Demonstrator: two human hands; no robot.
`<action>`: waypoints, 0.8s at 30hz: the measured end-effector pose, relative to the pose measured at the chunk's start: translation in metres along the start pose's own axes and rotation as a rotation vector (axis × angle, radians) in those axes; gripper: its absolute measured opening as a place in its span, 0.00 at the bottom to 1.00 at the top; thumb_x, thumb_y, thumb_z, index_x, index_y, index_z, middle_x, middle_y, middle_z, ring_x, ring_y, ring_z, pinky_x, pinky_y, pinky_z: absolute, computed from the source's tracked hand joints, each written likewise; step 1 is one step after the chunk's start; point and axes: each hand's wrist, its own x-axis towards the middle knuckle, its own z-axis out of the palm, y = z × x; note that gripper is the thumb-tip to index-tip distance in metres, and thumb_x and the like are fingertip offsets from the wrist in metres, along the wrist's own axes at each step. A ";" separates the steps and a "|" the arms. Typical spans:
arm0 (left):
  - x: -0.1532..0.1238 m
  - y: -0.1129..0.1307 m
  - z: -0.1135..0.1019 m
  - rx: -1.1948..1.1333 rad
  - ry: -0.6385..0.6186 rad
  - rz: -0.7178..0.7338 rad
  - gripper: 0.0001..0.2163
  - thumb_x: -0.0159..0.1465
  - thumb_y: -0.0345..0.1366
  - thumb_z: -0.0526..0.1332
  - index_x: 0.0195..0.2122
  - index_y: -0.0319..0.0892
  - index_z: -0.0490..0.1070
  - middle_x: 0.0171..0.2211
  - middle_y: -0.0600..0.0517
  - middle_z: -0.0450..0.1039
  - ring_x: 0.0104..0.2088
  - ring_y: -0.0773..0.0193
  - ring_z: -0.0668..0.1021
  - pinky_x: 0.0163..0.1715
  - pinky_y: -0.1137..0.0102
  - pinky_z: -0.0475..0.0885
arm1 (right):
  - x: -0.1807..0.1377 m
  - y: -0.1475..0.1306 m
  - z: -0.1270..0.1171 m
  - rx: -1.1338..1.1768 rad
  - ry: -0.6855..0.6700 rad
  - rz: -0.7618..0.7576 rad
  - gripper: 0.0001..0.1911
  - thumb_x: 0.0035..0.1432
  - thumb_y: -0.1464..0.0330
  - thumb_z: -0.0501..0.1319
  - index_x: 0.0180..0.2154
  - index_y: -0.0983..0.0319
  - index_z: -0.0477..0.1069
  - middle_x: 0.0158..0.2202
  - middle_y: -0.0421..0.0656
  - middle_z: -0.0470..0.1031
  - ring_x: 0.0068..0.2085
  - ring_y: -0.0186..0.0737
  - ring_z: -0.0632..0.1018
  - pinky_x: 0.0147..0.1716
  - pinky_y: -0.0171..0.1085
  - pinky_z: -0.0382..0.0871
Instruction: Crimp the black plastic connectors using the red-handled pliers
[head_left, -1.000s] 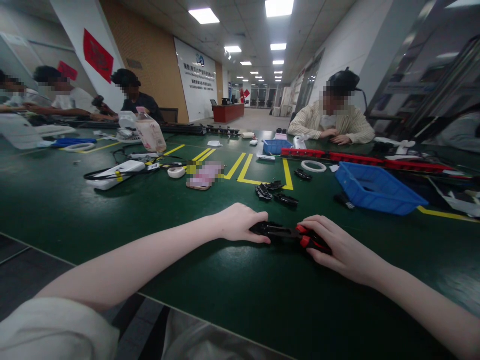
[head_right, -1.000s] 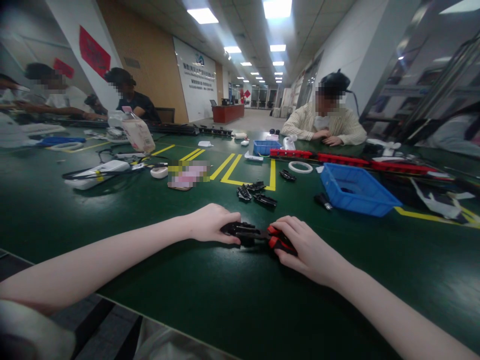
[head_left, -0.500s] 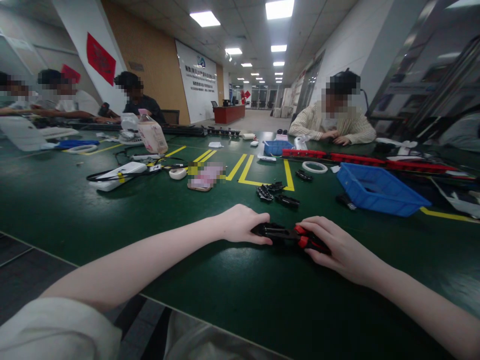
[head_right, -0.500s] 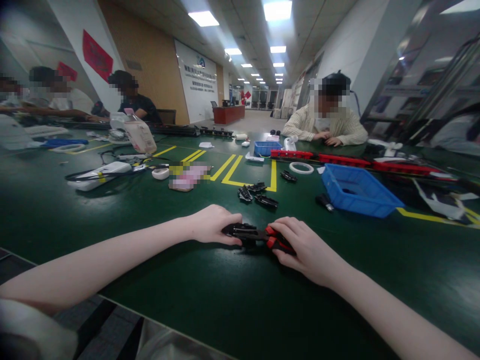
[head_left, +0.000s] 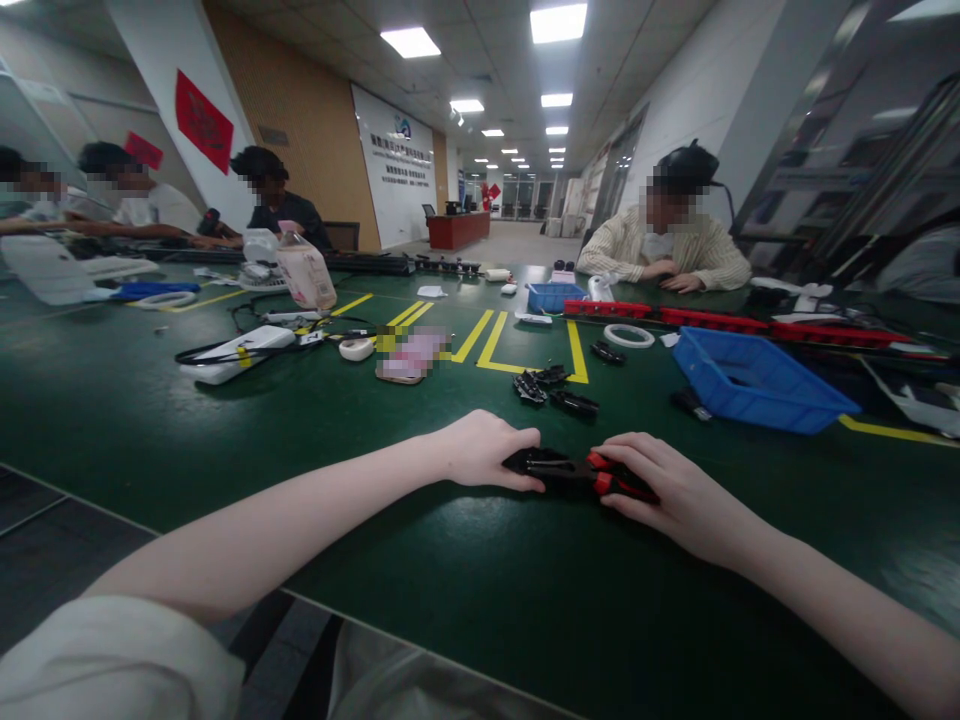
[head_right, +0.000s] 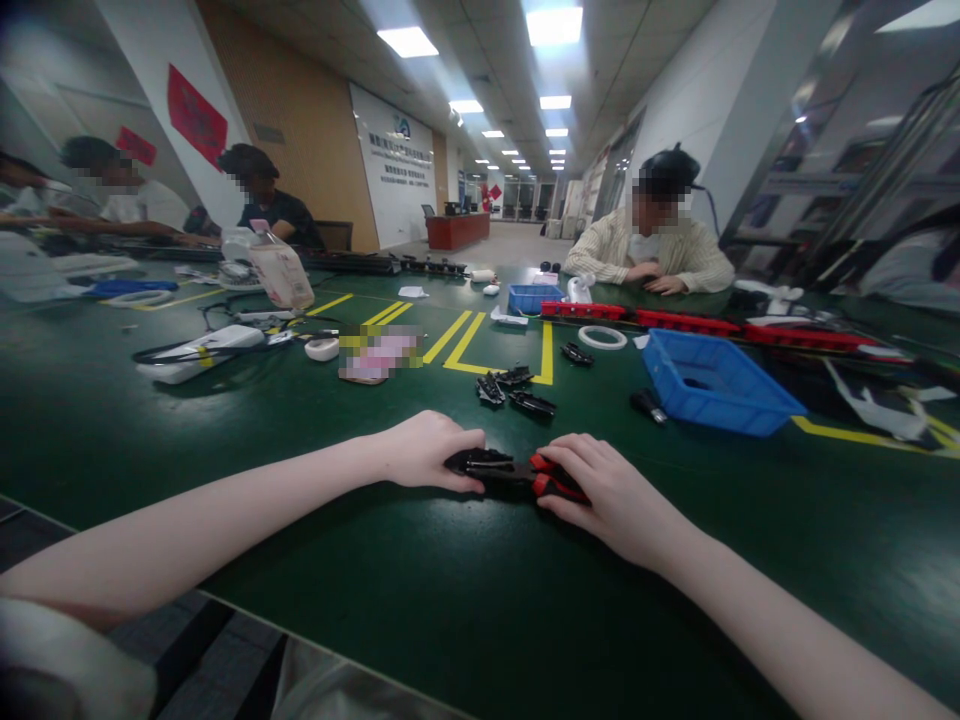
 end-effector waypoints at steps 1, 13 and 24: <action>0.000 0.000 0.000 0.001 -0.003 -0.001 0.18 0.64 0.55 0.56 0.39 0.43 0.65 0.25 0.54 0.73 0.24 0.62 0.76 0.20 0.73 0.56 | 0.000 0.000 0.000 0.006 -0.001 0.004 0.20 0.61 0.57 0.56 0.52 0.58 0.65 0.50 0.49 0.70 0.49 0.47 0.73 0.48 0.50 0.71; 0.000 -0.001 -0.001 -0.012 -0.016 0.009 0.18 0.64 0.55 0.55 0.39 0.43 0.65 0.26 0.54 0.73 0.24 0.62 0.76 0.20 0.73 0.56 | 0.002 -0.002 0.001 0.029 0.021 0.015 0.19 0.62 0.56 0.55 0.51 0.58 0.66 0.48 0.49 0.71 0.47 0.47 0.74 0.47 0.49 0.72; -0.001 -0.001 -0.002 0.026 -0.015 0.031 0.19 0.65 0.55 0.54 0.39 0.42 0.65 0.26 0.53 0.73 0.25 0.61 0.76 0.20 0.72 0.57 | -0.002 0.000 0.003 -0.006 0.081 -0.014 0.19 0.63 0.57 0.54 0.52 0.58 0.64 0.49 0.49 0.71 0.48 0.47 0.73 0.47 0.48 0.71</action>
